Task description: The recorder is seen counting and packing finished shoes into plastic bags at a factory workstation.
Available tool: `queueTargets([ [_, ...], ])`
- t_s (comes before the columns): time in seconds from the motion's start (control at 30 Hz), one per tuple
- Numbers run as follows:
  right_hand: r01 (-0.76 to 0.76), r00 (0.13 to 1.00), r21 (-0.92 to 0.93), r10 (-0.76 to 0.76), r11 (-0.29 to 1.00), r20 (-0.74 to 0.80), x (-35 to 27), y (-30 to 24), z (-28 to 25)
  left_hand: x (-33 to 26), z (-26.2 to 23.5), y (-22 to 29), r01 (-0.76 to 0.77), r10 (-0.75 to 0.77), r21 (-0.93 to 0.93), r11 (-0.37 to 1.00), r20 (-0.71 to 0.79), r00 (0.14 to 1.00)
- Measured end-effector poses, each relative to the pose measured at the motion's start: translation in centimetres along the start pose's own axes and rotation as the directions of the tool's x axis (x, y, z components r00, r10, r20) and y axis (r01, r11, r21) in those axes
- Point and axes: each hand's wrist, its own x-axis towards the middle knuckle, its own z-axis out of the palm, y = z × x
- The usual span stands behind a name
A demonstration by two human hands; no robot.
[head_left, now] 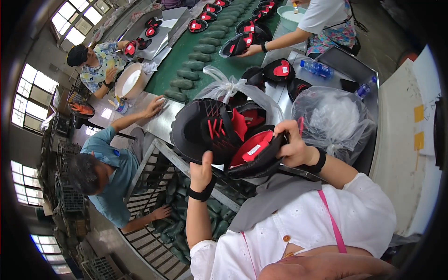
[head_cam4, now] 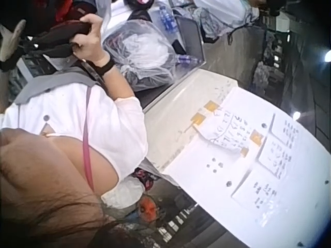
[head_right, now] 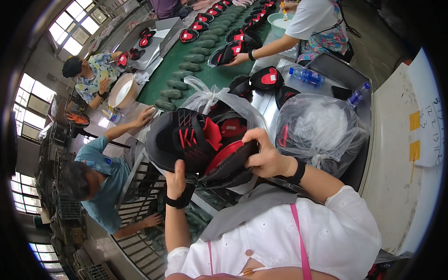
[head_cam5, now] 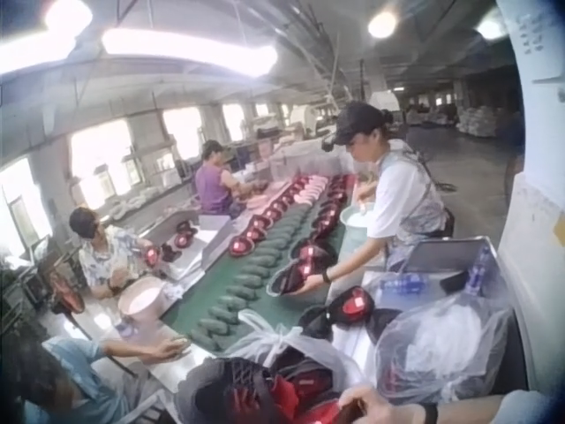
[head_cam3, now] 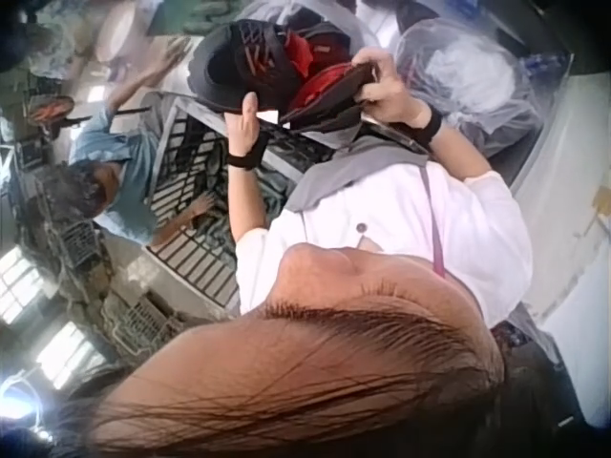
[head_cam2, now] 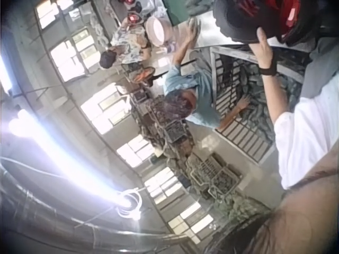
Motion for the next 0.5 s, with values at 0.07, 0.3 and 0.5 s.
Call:
queueTargets([
  [0.07, -0.184, 0.983, 0.031, 0.184, 0.982, 0.014, 1.7, -0.5, -0.2, -0.4, -0.2, 0.1, -0.17, 0.119, 0.266, 0.949, 0.198, 0.973],
  [0.3, -0.373, 0.926, 0.042, 0.374, 0.927, -0.044, 3.9, -1.5, 1.5, -0.3, 1.9, 4.6, 0.001, -0.012, 0.029, 1.0, 0.411, 0.911],
  [0.5, -0.542, 0.784, 0.174, 0.569, 0.822, -0.247, 3.1, 2.0, -0.3, 6.4, -2.6, 3.1, 0.073, -0.088, -0.241, 0.968, -0.053, 0.995],
])
